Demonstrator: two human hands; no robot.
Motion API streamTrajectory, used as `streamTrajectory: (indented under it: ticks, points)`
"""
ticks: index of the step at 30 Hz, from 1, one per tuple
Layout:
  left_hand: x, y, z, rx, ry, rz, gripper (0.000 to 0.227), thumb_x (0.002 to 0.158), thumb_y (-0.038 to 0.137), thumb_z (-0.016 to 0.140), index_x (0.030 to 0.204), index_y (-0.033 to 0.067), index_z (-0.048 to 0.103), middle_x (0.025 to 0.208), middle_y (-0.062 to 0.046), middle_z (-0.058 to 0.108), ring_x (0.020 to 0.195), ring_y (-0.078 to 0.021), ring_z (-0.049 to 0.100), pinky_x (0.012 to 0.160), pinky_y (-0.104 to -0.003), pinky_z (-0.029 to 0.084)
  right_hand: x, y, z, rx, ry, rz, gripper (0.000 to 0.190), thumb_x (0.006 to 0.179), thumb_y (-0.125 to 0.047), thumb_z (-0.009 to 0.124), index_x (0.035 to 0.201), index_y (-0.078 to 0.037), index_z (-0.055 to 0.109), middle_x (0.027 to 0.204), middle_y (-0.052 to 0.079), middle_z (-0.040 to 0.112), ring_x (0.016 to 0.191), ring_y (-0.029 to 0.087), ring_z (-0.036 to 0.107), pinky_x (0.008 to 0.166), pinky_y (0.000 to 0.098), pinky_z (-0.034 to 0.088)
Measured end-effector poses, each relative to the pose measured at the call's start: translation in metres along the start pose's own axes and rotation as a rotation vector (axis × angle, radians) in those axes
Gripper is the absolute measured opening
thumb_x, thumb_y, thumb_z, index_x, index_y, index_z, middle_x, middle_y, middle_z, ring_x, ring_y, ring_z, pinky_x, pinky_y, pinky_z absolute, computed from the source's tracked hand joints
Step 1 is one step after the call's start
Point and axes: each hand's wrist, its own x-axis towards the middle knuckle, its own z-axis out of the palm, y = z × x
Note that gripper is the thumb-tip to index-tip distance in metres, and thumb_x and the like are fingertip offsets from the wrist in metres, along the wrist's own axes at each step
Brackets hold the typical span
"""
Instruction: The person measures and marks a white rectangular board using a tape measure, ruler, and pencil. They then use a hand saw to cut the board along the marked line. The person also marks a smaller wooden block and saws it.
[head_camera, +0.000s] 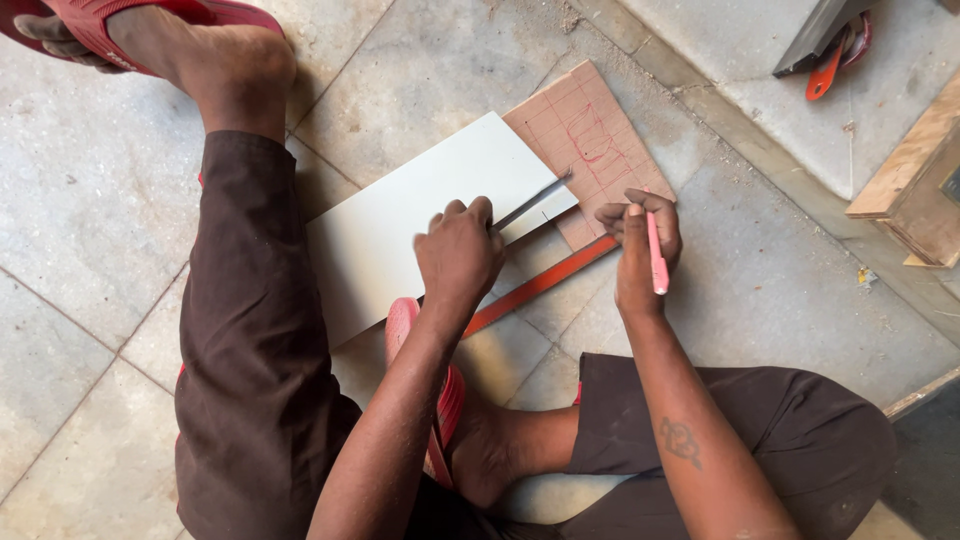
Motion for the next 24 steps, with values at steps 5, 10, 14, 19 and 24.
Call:
streamTrajectory:
  ticks: [5, 10, 14, 19, 24]
  points:
    - [-0.005, 0.017, 0.028, -0.473, -0.091, -0.025, 0.020, 0.089, 0.026, 0.065, 0.096, 0.0076, 0.064, 0.096, -0.015, 0.070, 0.088, -0.0341, 0.069, 0.079, -0.046, 0.053, -0.022, -0.018, 0.007, 0.002, -0.239, 0.004, 0.033, 0.108, -0.022, 0.061, 0.128, 0.002, 0.053, 0.111, 0.013, 0.069, 0.099, 0.017, 0.066, 0.091, 0.0324, 0.055]
    - [-0.006, 0.016, 0.032, -0.765, -0.296, 0.108, 0.018, 0.099, 0.025, 0.060, 0.102, 0.0073, 0.057, 0.087, -0.014, 0.070, 0.080, -0.0331, 0.068, 0.074, -0.041, 0.052, -0.034, -0.024, 0.014, -0.017, -0.226, -0.068, 0.032, 0.110, -0.022, 0.060, 0.130, 0.003, 0.055, 0.118, 0.013, 0.068, 0.106, 0.019, 0.069, 0.095, 0.0337, 0.057]
    - [0.020, 0.006, -0.002, -0.856, -0.520, 0.090, 0.011, 0.103, 0.020, 0.056, 0.103, 0.0092, 0.057, 0.084, -0.009, 0.068, 0.068, -0.0303, 0.060, 0.066, -0.041, 0.049, -0.006, -0.024, -0.014, 0.071, -0.041, 0.048, 0.035, 0.107, -0.023, 0.061, 0.131, 0.002, 0.052, 0.112, 0.011, 0.069, 0.098, 0.019, 0.072, 0.086, 0.0321, 0.060]
    - [0.076, 0.009, -0.034, 0.224, -0.326, 0.360, 0.014, 0.098, 0.016, 0.057, 0.098, 0.0188, 0.071, 0.098, -0.011, 0.071, 0.099, -0.0284, 0.064, 0.085, -0.051, 0.049, 0.004, -0.020, -0.029, -0.040, -0.004, -0.051, 0.031, 0.109, -0.018, 0.061, 0.131, 0.003, 0.053, 0.112, 0.011, 0.069, 0.099, 0.019, 0.072, 0.086, 0.0301, 0.059]
    - [0.113, 0.030, -0.032, 0.552, -0.320, 0.453, 0.024, 0.096, 0.026, 0.062, 0.079, 0.0183, 0.077, 0.112, -0.013, 0.067, 0.116, -0.0282, 0.056, 0.104, -0.058, 0.038, 0.000, -0.016, -0.003, -0.340, -0.130, -0.141, 0.021, 0.106, -0.012, 0.065, 0.121, 0.001, 0.062, 0.106, 0.008, 0.072, 0.097, 0.015, 0.070, 0.083, 0.0286, 0.059]
